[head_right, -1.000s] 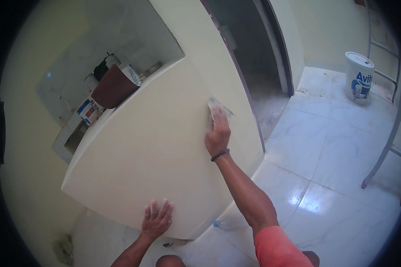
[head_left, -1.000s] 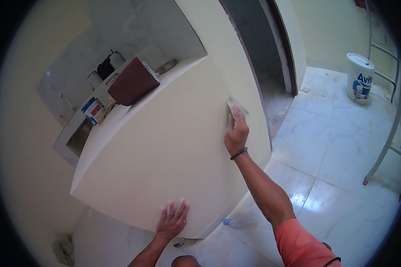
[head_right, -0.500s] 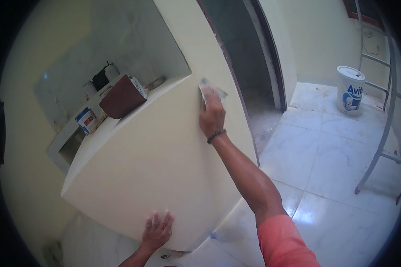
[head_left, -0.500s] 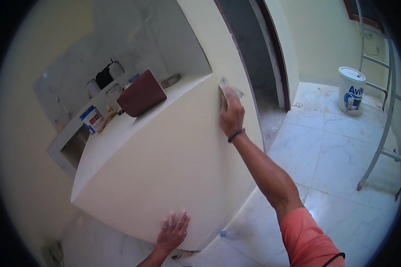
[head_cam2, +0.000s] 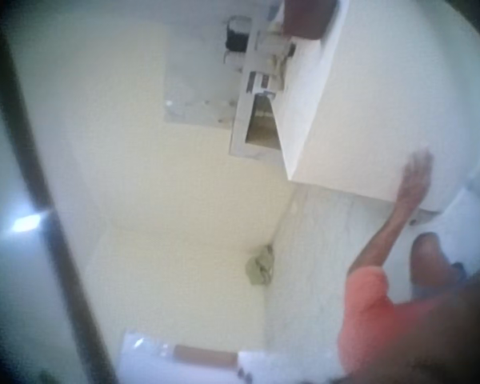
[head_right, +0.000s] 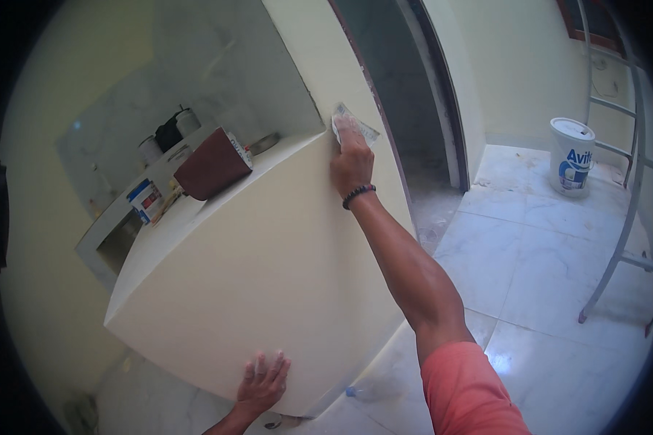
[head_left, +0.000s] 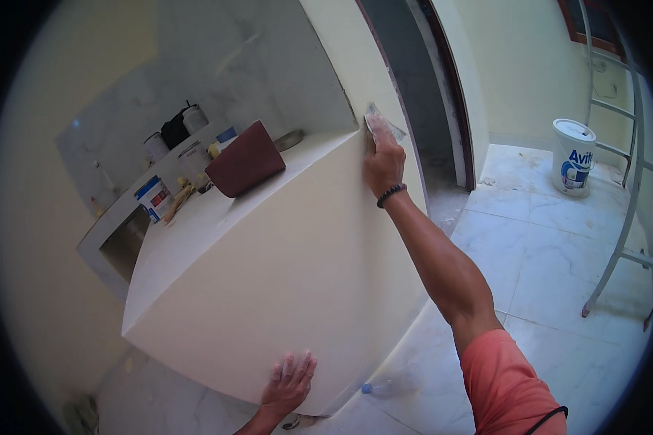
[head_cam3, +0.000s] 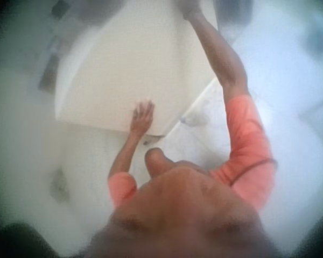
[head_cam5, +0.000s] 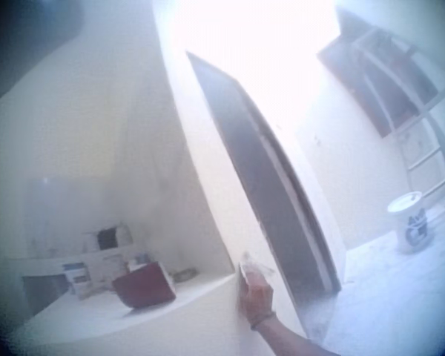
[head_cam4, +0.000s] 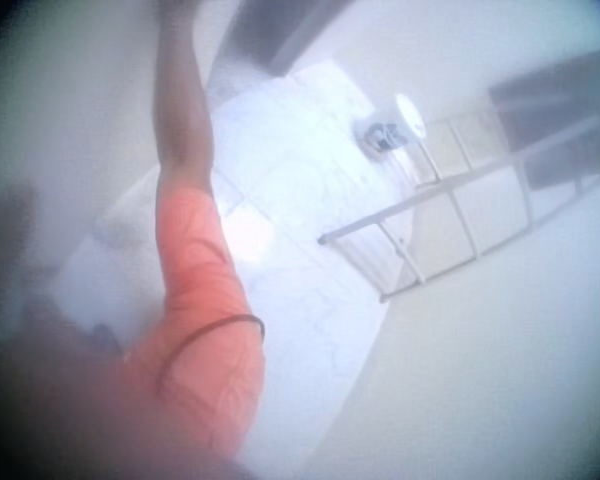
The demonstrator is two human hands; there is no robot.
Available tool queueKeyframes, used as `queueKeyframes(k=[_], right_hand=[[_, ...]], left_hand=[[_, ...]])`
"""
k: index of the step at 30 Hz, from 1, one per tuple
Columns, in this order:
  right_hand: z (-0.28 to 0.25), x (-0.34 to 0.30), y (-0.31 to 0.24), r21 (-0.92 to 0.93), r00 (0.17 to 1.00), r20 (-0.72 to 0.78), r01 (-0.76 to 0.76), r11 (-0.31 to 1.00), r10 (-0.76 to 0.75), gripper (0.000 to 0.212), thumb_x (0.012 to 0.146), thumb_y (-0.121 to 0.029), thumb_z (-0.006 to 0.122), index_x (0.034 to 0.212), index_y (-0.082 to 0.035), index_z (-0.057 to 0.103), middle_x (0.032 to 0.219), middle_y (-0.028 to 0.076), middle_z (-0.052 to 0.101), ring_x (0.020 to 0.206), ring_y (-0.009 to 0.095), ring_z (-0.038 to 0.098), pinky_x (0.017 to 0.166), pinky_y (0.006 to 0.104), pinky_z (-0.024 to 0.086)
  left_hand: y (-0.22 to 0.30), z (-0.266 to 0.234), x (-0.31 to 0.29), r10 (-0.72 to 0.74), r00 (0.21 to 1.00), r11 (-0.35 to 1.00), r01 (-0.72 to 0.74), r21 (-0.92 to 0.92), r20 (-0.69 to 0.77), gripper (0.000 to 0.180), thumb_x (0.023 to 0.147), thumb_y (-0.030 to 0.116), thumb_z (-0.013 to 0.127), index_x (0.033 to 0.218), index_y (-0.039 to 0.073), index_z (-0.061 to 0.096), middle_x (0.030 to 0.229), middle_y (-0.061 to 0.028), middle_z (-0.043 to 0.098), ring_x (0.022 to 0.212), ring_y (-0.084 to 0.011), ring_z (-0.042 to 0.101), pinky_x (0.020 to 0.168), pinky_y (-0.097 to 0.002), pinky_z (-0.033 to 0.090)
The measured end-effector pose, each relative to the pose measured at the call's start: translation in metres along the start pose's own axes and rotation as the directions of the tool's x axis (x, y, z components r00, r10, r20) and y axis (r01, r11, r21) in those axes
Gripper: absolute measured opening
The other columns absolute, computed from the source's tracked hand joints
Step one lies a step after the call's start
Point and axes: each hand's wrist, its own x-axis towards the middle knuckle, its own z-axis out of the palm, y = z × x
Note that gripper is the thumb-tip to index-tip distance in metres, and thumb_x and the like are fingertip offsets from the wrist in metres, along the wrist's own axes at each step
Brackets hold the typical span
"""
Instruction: The person sands a wall and a cabinet using a sanding block. They move around the room, adjusting their position to reach different areas of the wall and cabinet.
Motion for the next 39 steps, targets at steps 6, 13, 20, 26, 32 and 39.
queueKeyframes(k=[6,13,20,26,32,39], right_hand=[[-0.027,-0.068,0.014,-0.036,0.986,0.104,0.132,0.991,-0.128,0.045,0.082,0.009,0.044,0.123,-0.004,0.059,0.124,0.022,0.059,0.118,0.036,0.055,0.099,0.0417,0.046],[-0.009,-0.022,0.006,-0.018,0.993,0.085,0.083,0.996,-0.082,0.053,0.078,0.014,0.04,0.124,-0.005,0.059,0.125,0.021,0.059,0.12,0.035,0.054,0.102,0.042,0.045],[-0.008,0.004,-0.003,-0.071,0.993,0.119,0.035,0.997,-0.026,0.053,0.076,0.013,0.042,0.124,-0.002,0.058,0.127,0.02,0.058,0.12,0.035,0.055,0.101,0.0416,0.045],[-0.023,-0.055,0.008,-0.036,0.988,0.091,0.127,0.991,-0.123,0.042,0.083,0.006,0.045,0.121,-0.004,0.06,0.123,0.021,0.06,0.114,0.037,0.057,0.096,0.0415,0.047],[-0.005,0.012,-0.004,-0.021,0.997,0.075,0.017,1.0,-0.016,0.049,0.082,0.012,0.042,0.125,-0.005,0.059,0.126,0.021,0.059,0.119,0.034,0.055,0.101,0.0394,0.045],[-0.03,-0.06,0.018,-0.017,0.986,0.147,0.087,0.996,-0.084,0.051,0.079,0.011,0.041,0.125,-0.004,0.057,0.125,0.022,0.059,0.117,0.037,0.056,0.099,0.0411,0.046]], left_hand=[[-0.005,-0.006,-0.004,0.029,0.992,0.997,-0.02,-0.069,0.12,0.054,0.087,0.035,0.05,0.138,0.02,0.051,0.149,-0.0013,0.041,0.143,-0.0331,0.025,0.116,-0.0527,0.005],[0.0,0.002,-0.005,-0.001,0.999,0.999,0.0,-0.039,-0.041,0.049,0.084,0.033,0.056,0.13,0.02,0.058,0.144,-0.0024,0.048,0.138,-0.0367,0.032,0.113,-0.054,0.014],[-0.002,0.001,0.0,0.01,0.999,0.999,-0.012,-0.035,-0.036,0.048,0.085,0.035,0.055,0.13,0.02,0.058,0.144,-0.0026,0.048,0.138,-0.037,0.031,0.115,-0.0545,0.01],[-0.005,0.003,-0.005,0.018,0.998,1.0,-0.019,-0.016,-0.063,0.047,0.085,0.035,0.054,0.129,0.019,0.059,0.144,-0.0041,0.047,0.139,-0.0369,0.029,0.115,-0.0553,0.008],[-0.001,0.003,-0.001,0.011,0.999,0.999,-0.014,-0.051,-0.048,0.048,0.085,0.036,0.055,0.129,0.019,0.058,0.144,-0.0036,0.048,0.138,-0.0364,0.031,0.115,-0.0546,0.011],[-0.006,0.0,-0.006,0.019,0.999,0.999,-0.021,-0.041,-0.048,0.047,0.085,0.036,0.054,0.13,0.019,0.058,0.144,-0.0032,0.047,0.136,-0.0344,0.035,0.115,-0.0543,0.011]])
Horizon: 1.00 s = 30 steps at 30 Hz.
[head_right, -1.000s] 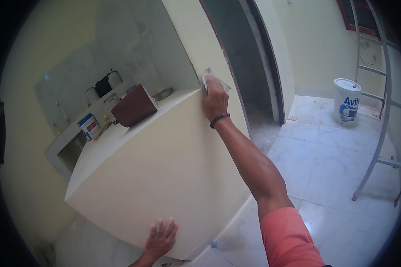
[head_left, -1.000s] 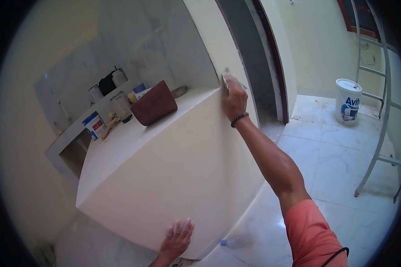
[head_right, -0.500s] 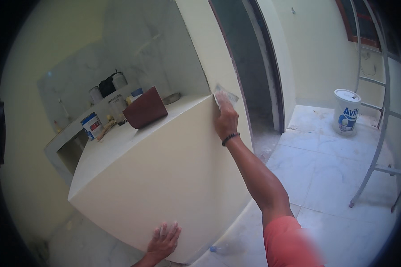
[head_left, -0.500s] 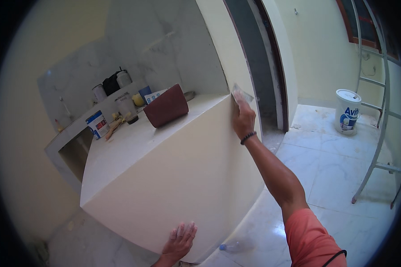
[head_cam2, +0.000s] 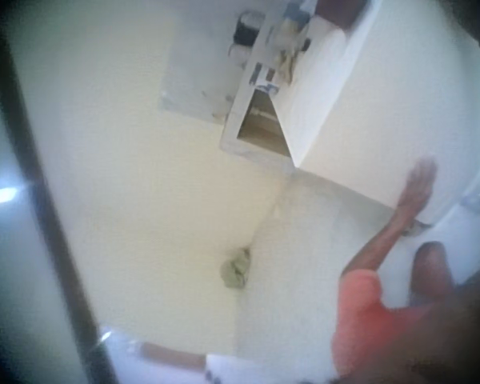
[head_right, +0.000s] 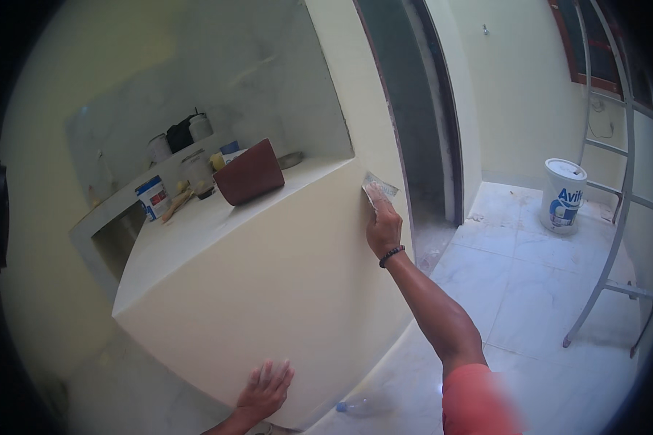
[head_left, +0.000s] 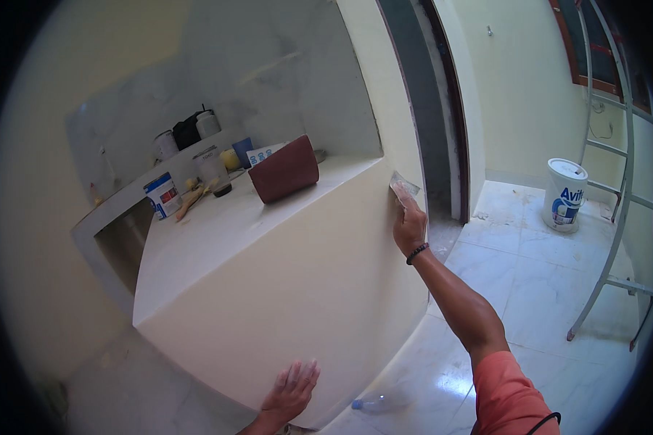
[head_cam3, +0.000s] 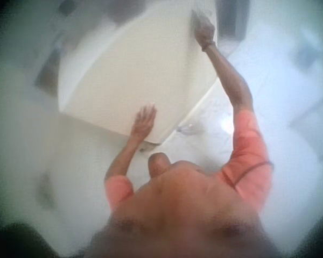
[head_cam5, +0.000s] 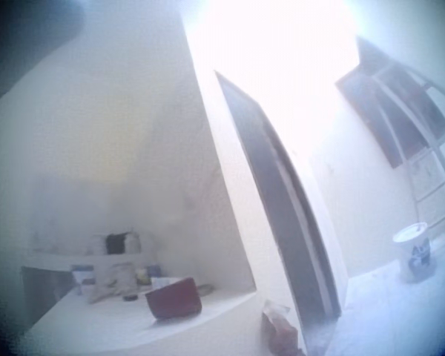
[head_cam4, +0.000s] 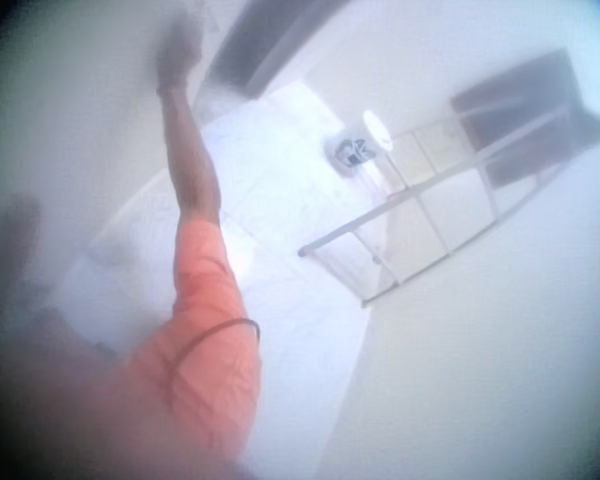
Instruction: The person sands a wall and a cabinet using a sanding block. They move around the room, adjusting their position to reach different areas of the wall and cabinet.
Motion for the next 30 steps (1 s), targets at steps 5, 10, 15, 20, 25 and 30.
queueKeyframes(k=[5,10,15,20,25,30], right_hand=[[0.017,0.084,-0.022,0.03,0.989,-0.056,-0.132,0.991,0.134,0.06,0.073,0.018,0.039,0.125,-0.006,0.058,0.126,0.019,0.059,0.121,0.034,0.054,0.104,0.0393,0.043],[0.006,0.017,-0.005,0.006,0.999,-0.034,0.014,1.0,-0.014,0.055,0.075,0.015,0.042,0.124,-0.005,0.058,0.128,0.019,0.058,0.12,0.036,0.054,0.1,0.0419,0.045],[0.015,0.047,-0.008,0.013,0.996,-0.085,0.012,1.0,-0.01,0.054,0.075,0.014,0.042,0.123,-0.004,0.058,0.126,0.022,0.058,0.119,0.036,0.055,0.098,0.0433,0.046],[0.013,0.05,-0.017,0.056,0.992,-0.052,-0.113,0.992,0.115,0.055,0.076,0.015,0.042,0.125,-0.004,0.057,0.128,0.02,0.057,0.123,0.034,0.053,0.103,0.0414,0.044],[-0.003,-0.013,-0.002,0.036,0.999,0.031,0.015,0.999,-0.016,0.058,0.074,0.016,0.041,0.125,-0.005,0.059,0.128,0.021,0.057,0.124,0.033,0.052,0.104,0.0405,0.043],[0.016,0.084,-0.004,0.032,0.993,-0.039,-0.11,0.993,0.111,0.058,0.074,0.017,0.041,0.125,-0.005,0.058,0.126,0.022,0.058,0.122,0.035,0.053,0.101,0.0414,0.045]], left_hand=[[0.004,0.002,0.002,-0.017,1.0,1.0,0.017,-0.011,-0.009,0.048,0.084,0.035,0.054,0.129,0.02,0.058,0.143,-0.0027,0.048,0.136,-0.0333,0.035,0.115,-0.0539,0.01],[0.004,0.004,0.004,-0.027,0.999,0.999,0.028,0.018,-0.028,0.048,0.085,0.034,0.054,0.13,0.019,0.058,0.143,-0.003,0.048,0.137,-0.034,0.033,0.115,-0.0542,0.009],[0.003,0.002,0.004,-0.021,1.0,0.999,0.022,-0.033,0.018,0.047,0.086,0.034,0.053,0.13,0.019,0.058,0.144,-0.0027,0.047,0.139,-0.0354,0.031,0.116,-0.0545,0.007],[0.01,0.007,0.002,-0.044,0.999,0.999,0.044,-0.008,-0.009,0.048,0.087,0.033,0.05,0.133,0.019,0.055,0.146,-0.0019,0.045,0.139,-0.0326,0.032,0.116,-0.0541,0.006],[0.007,0.002,0.004,-0.02,1.0,1.0,0.02,0.014,0.003,0.047,0.085,0.034,0.053,0.129,0.02,0.059,0.144,-0.004,0.047,0.14,-0.039,0.028,0.115,-0.0571,0.006],[0.011,0.006,0.008,-0.028,0.998,1.0,0.028,-0.003,0.052,0.051,0.089,0.035,0.048,0.137,0.019,0.053,0.149,-0.002,0.041,0.143,-0.0358,0.025,0.116,-0.0544,0.002]])
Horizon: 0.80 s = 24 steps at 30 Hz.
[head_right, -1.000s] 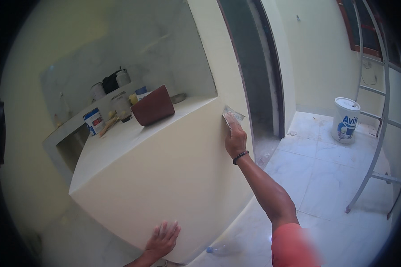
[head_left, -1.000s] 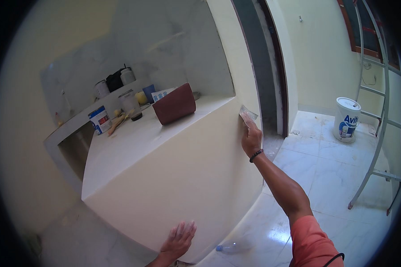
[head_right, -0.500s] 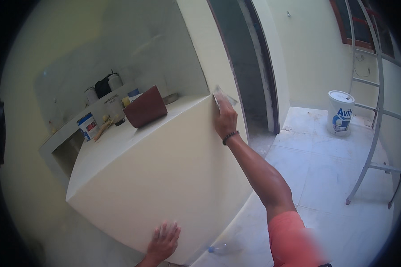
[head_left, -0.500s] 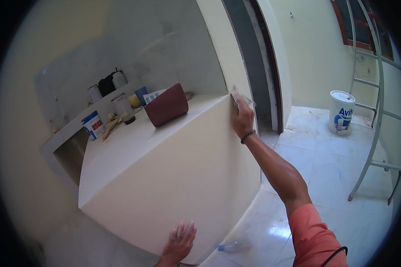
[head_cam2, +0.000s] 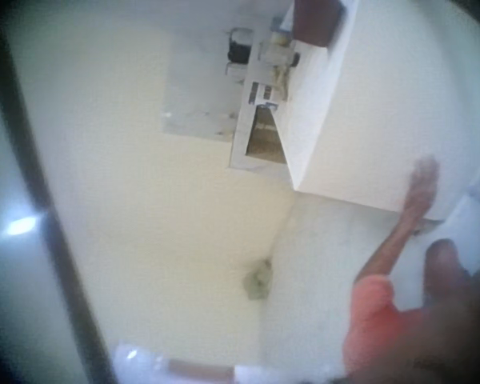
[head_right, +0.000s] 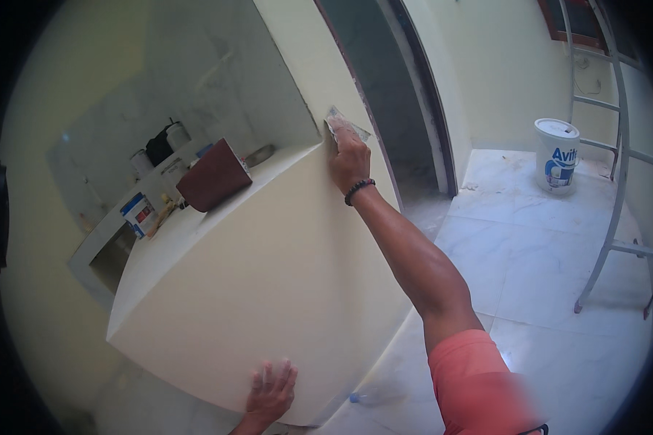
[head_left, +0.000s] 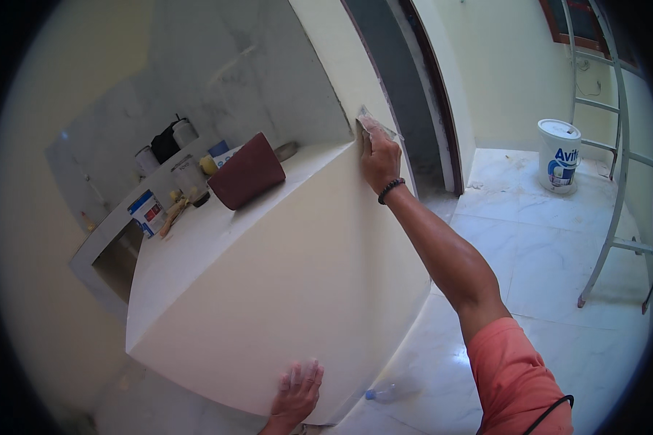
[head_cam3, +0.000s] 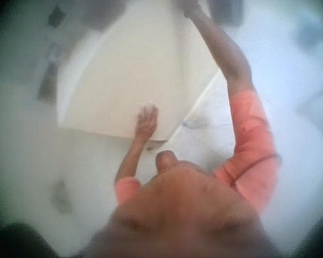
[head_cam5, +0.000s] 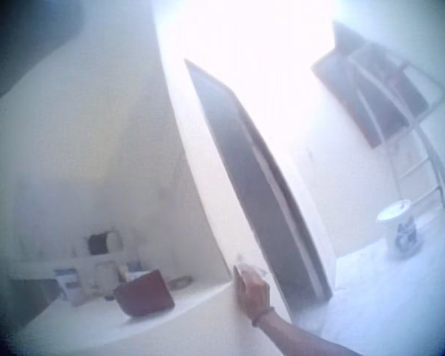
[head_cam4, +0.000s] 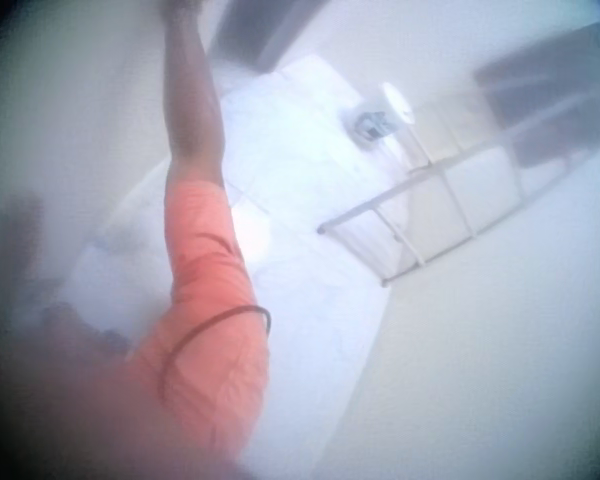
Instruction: The person sands a wall and a cabinet using a sanding block. They move around the room, adjusting their position to reach different areas of the wall and cabinet.
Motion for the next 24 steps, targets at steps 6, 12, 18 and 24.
queueKeyframes(k=[6,12,18,24], right_hand=[[-0.024,-0.088,0.01,-0.031,0.984,0.063,0.17,0.985,-0.168,0.054,0.077,0.012,0.04,0.126,-0.005,0.057,0.13,0.022,0.054,0.123,0.035,0.051,0.102,0.0418,0.045],[-0.004,-0.002,-0.017,0.002,0.995,-0.034,0.089,0.996,-0.089,0.054,0.077,0.011,0.041,0.126,-0.005,0.057,0.131,0.022,0.054,0.125,0.034,0.05,0.104,0.0411,0.043],[-0.035,-0.172,-0.013,0.005,0.989,0.144,0.026,1.0,-0.027,0.064,0.073,0.018,0.041,0.13,-0.005,0.055,0.136,0.019,0.052,0.133,0.032,0.044,0.107,0.0414,0.041],[-0.035,-0.18,-0.023,0.082,0.928,0.079,-0.371,0.925,0.365,0.036,0.093,0.001,0.049,0.128,-0.003,0.056,0.138,0.018,0.051,0.131,0.032,0.046,0.108,0.0385,0.038]], left_hand=[[-0.005,-0.005,-0.004,0.02,0.999,1.0,-0.02,0.021,-0.029,0.048,0.085,0.035,0.054,0.13,0.019,0.058,0.147,-0.0044,0.044,0.142,-0.0412,0.024,0.116,-0.0566,0.003],[0.005,-0.006,-0.003,0.019,1.0,1.0,-0.019,-0.006,0.008,0.052,0.088,0.034,0.049,0.138,0.019,0.051,0.15,-0.003,0.041,0.143,-0.0371,0.024,0.116,-0.0559,0.001],[-0.008,-0.012,-0.004,0.003,1.0,0.998,-0.003,0.059,0.003,0.052,0.085,0.034,0.054,0.135,0.02,0.053,0.148,-0.0024,0.042,0.143,-0.035,0.025,0.116,-0.0555,0.002],[0.005,-0.012,-0.01,-0.031,0.99,0.983,0.055,-0.177,0.139,0.054,0.086,0.026,0.054,0.139,0.016,0.049,0.149,-0.0018,0.04,0.142,-0.0279,0.029,0.117,-0.05,0.011]])
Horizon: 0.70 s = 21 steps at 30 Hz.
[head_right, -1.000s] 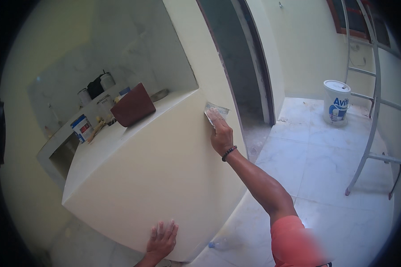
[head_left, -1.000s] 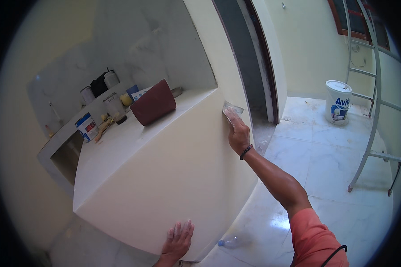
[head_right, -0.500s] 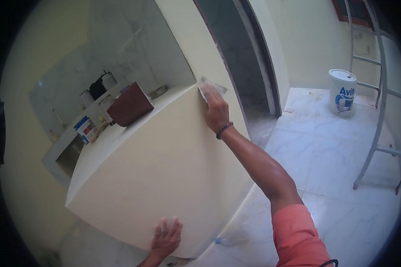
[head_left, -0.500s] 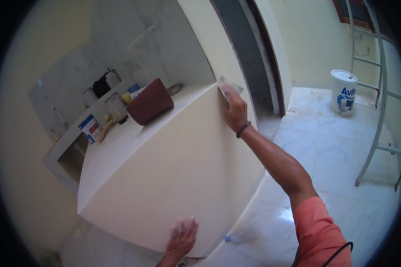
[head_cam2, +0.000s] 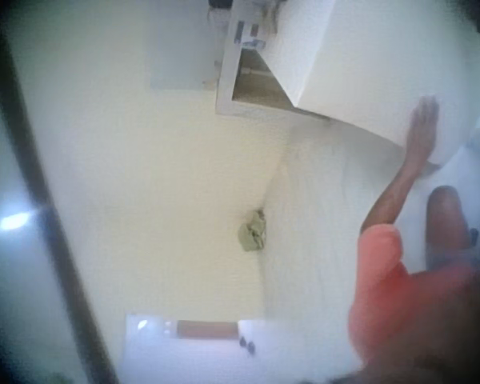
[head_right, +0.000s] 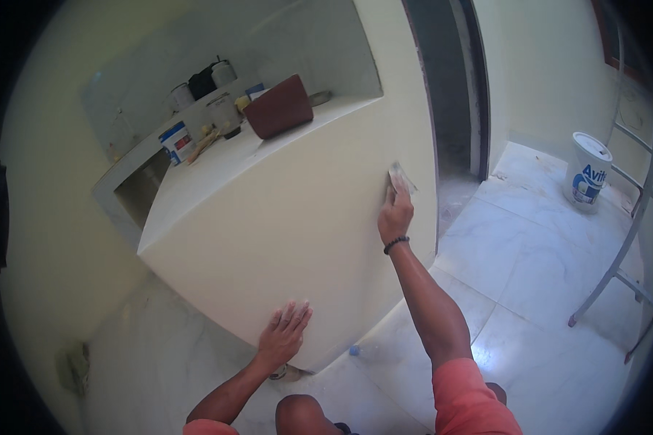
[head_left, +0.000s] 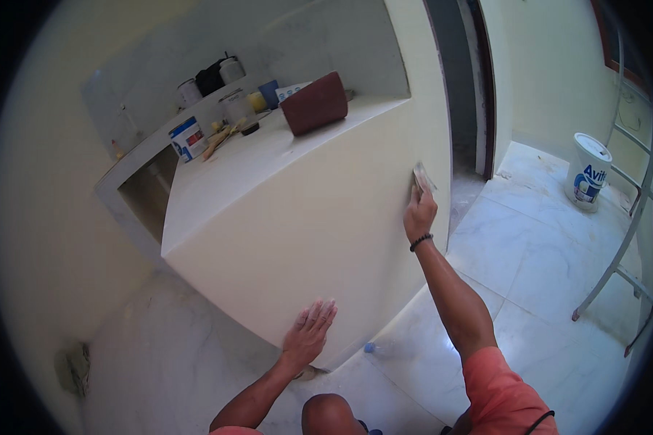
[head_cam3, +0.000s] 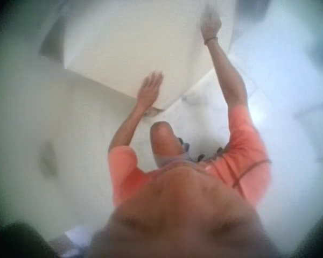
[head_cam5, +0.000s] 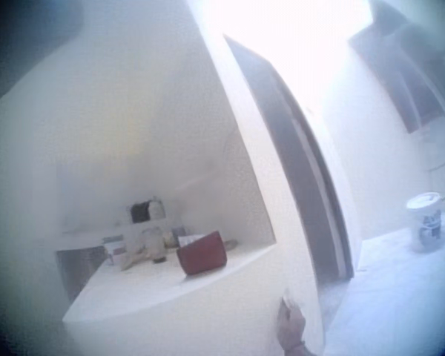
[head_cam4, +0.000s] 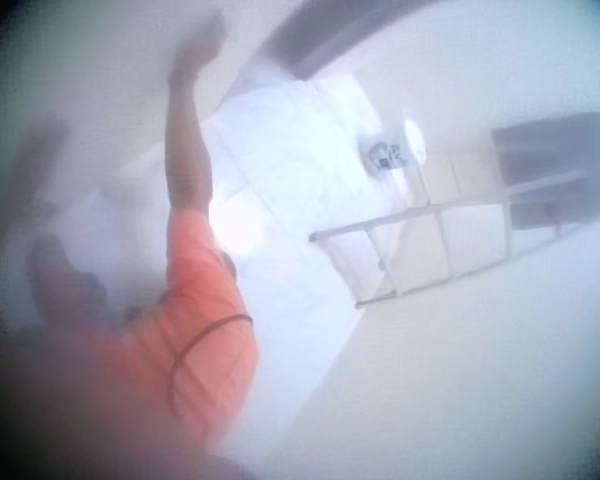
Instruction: The person sands a wall and a cabinet using a sanding block. They move around the room, adjusting their position to reach different areas of the wall and cabinet.
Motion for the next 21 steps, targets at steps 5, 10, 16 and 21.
queueKeyframes(k=[5,10,16,21], right_hand=[[0.058,-0.081,-0.144,0.161,0.922,0.113,0.35,0.923,-0.37,0.042,0.086,0.005,0.051,0.126,-0.005,0.06,0.138,0.018,0.051,0.135,0.037,0.04,0.111,0.0436,0.033],[-0.004,-0.224,-0.048,0.01,0.86,0.398,0.342,0.94,-0.318,0.049,0.083,0.01,0.049,0.128,-0.006,0.06,0.141,0.02,0.048,0.137,0.038,0.037,0.114,0.0451,0.028],[0.032,-0.26,-0.107,0.183,0.983,0.115,-0.159,0.97,0.14,0.045,0.084,0.011,0.047,0.125,-0.001,0.061,0.143,0.023,0.045,0.14,0.039,0.032,0.115,0.0434,0.025],[-0.003,-0.384,-0.092,0.114,0.741,0.619,0.245,0.963,-0.262,0.037,0.089,0.007,0.052,0.124,-0.004,0.062,0.141,0.022,0.048,0.137,0.04,0.036,0.111,0.0442,0.03]], left_hand=[[0.016,0.015,-0.094,0.119,0.969,0.916,-0.023,-0.401,0.217,0.049,0.086,0.021,0.059,0.134,0.013,0.052,0.145,-0.0045,0.045,0.138,-0.0257,0.035,0.115,-0.0509,0.02],[0.039,0.001,-0.208,0.013,0.9,0.658,0.32,-0.682,0.435,0.043,0.084,0.02,0.062,0.126,0.01,0.057,0.125,-0.0089,0.06,0.126,-0.0262,0.049,0.113,-0.0556,0.023],[0.065,0.039,-0.33,-0.466,0.501,0.098,0.848,-0.521,0.729,0.037,0.087,0.018,0.06,0.123,0.007,0.058,0.11,-0.0119,0.067,0.105,-0.0292,0.062,0.106,-0.0583,0.028],[0.098,0.074,-0.322,-0.396,0.517,0.033,0.834,-0.551,0.759,0.034,0.089,0.018,0.059,0.121,0.005,0.059,0.109,-0.0139,0.068,0.106,-0.0296,0.063,0.104,-0.0581,0.031]])
